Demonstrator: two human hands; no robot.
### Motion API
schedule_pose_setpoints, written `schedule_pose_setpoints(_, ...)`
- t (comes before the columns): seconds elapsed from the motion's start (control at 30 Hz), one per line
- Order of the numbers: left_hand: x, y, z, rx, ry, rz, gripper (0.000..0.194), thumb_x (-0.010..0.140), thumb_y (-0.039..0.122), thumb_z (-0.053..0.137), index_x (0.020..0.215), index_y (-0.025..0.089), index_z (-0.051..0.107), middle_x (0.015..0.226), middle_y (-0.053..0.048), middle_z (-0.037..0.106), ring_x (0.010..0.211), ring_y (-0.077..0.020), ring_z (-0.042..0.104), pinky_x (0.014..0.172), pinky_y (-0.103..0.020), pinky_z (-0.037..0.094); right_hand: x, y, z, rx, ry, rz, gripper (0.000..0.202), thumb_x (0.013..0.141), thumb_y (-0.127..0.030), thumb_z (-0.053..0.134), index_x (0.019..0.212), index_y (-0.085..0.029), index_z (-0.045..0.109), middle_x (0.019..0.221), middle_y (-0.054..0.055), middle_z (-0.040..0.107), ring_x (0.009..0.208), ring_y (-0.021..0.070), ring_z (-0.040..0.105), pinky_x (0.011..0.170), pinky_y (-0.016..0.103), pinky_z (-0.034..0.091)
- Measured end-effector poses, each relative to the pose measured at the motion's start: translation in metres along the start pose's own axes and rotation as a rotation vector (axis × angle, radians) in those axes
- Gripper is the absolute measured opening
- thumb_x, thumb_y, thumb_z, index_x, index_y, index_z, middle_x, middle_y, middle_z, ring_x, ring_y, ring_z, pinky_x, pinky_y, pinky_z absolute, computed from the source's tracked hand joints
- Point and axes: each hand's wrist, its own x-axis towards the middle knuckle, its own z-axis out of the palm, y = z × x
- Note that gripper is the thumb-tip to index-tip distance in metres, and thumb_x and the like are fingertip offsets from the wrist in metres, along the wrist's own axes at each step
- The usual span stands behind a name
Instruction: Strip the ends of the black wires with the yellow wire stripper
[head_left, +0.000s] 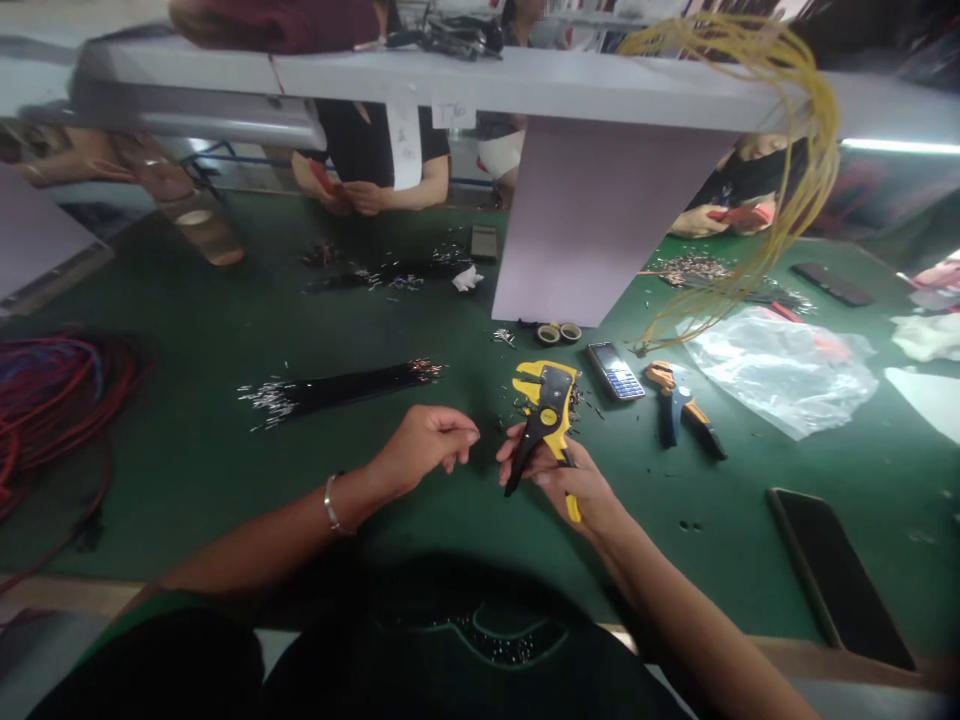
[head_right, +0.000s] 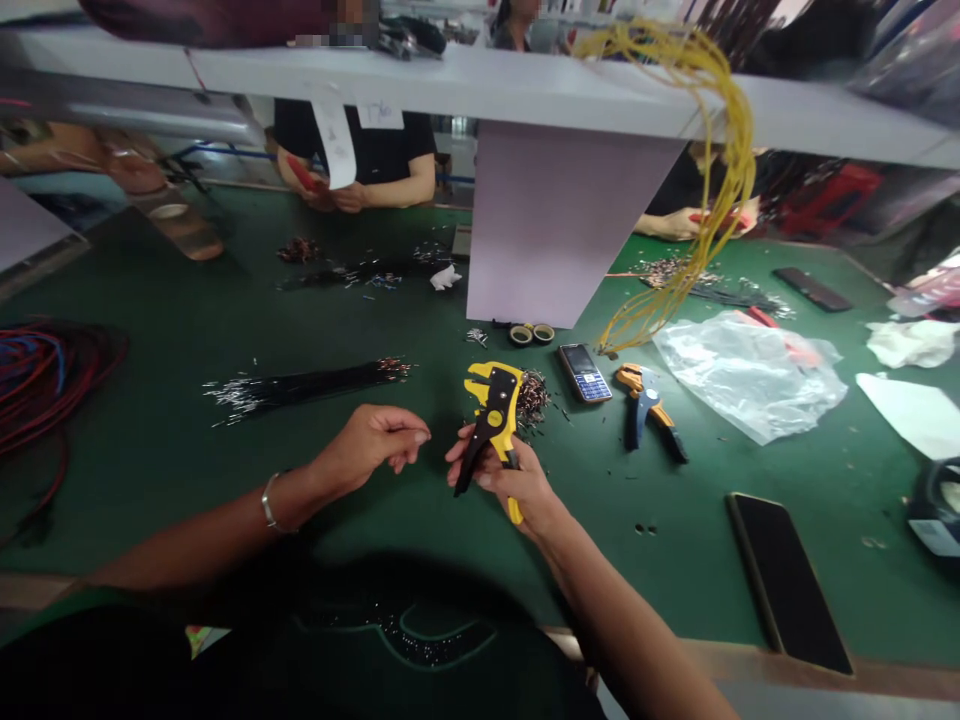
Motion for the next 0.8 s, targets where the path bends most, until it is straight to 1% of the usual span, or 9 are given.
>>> schedule_pose_setpoints(0.1, 0.0, 0.007, -0.003, -0.091, 0.034, 0.009, 0.01, 0.073, 0.021, 0.067, 0.073, 0.011, 0.067, 0.048, 0.001, 0.059, 0.037, -0.0062, 0.046, 0.039, -0.019, 0.035, 0.001, 0.003, 0.0, -0.021, -0.029, 0.023, 0.048, 0.064, -0.017, 0.066, 0.111, -0.015, 0.058, 0.096, 0.01, 0.068, 0.079, 0.0241, 0.065, 0.077, 0.043, 0.049)
schedule_pose_setpoints(0.2, -0.001, 0.011, -0.005, -0.187, 0.03, 0.004, 0.01, 0.072, 0.021, 0.068, 0.071, 0.011, 0.067, 0.046, 0.0, 0.058, 0.036, -0.0061, 0.045, 0.039, -0.02, 0.032, 0.0, 0.006, 0.001, -0.032, -0.052, 0.055, 0.049, 0.065, -0.02, 0.067, 0.112, -0.016, 0.058, 0.096, 0.01, 0.067, 0.079, 0.0237, 0.065, 0.076, 0.042, 0.049)
schedule_pose_setpoints(0.3, -0.002, 0.014, -0.007, -0.229, 0.019, -0.008, 0.009, 0.072, 0.021, 0.068, 0.072, 0.012, 0.067, 0.045, 0.0, 0.058, 0.035, -0.0059, 0.045, 0.039, -0.021, 0.03, -0.001, 0.01, 0.002, -0.063, -0.059, 0.071, 0.05, 0.066, -0.023, 0.069, 0.115, -0.017, 0.058, 0.098, 0.009, 0.067, 0.08, 0.0237, 0.065, 0.078, 0.042, 0.049)
schedule_pose_setpoints(0.5, -0.003, 0.017, -0.014, -0.278, -0.013, -0.007, 0.008, 0.071, 0.019, 0.068, 0.073, 0.011, 0.069, 0.048, -0.001, 0.06, 0.038, -0.007, 0.048, 0.042, -0.023, 0.03, -0.003, 0.016, -0.001, -0.163, -0.039, 0.075, 0.055, 0.065, -0.025, 0.074, 0.118, -0.017, 0.058, 0.099, 0.009, 0.067, 0.085, 0.0239, 0.063, 0.083, 0.043, 0.048)
schedule_pose_setpoints(0.67, 0.002, 0.015, -0.023, -0.253, -0.037, 0.018, 0.006, 0.069, 0.018, 0.068, 0.069, 0.012, 0.068, 0.046, 0.0, 0.058, 0.038, -0.0074, 0.048, 0.042, -0.023, 0.03, -0.003, 0.017, -0.002, -0.189, -0.104, 0.14, 0.056, 0.065, -0.022, 0.075, 0.119, -0.018, 0.059, 0.102, 0.01, 0.067, 0.089, 0.0243, 0.063, 0.088, 0.045, 0.046)
schedule_pose_setpoints(0.8, 0.005, 0.013, -0.026, -0.223, -0.068, 0.009, 0.006, 0.069, 0.018, 0.068, 0.067, 0.012, 0.067, 0.045, 0.001, 0.056, 0.038, -0.0071, 0.047, 0.042, -0.022, 0.029, -0.003, 0.016, 0.0, -0.184, -0.142, 0.188, 0.054, 0.065, -0.017, 0.074, 0.117, -0.018, 0.06, 0.101, 0.008, 0.067, 0.09, 0.0233, 0.063, 0.089, 0.043, 0.045)
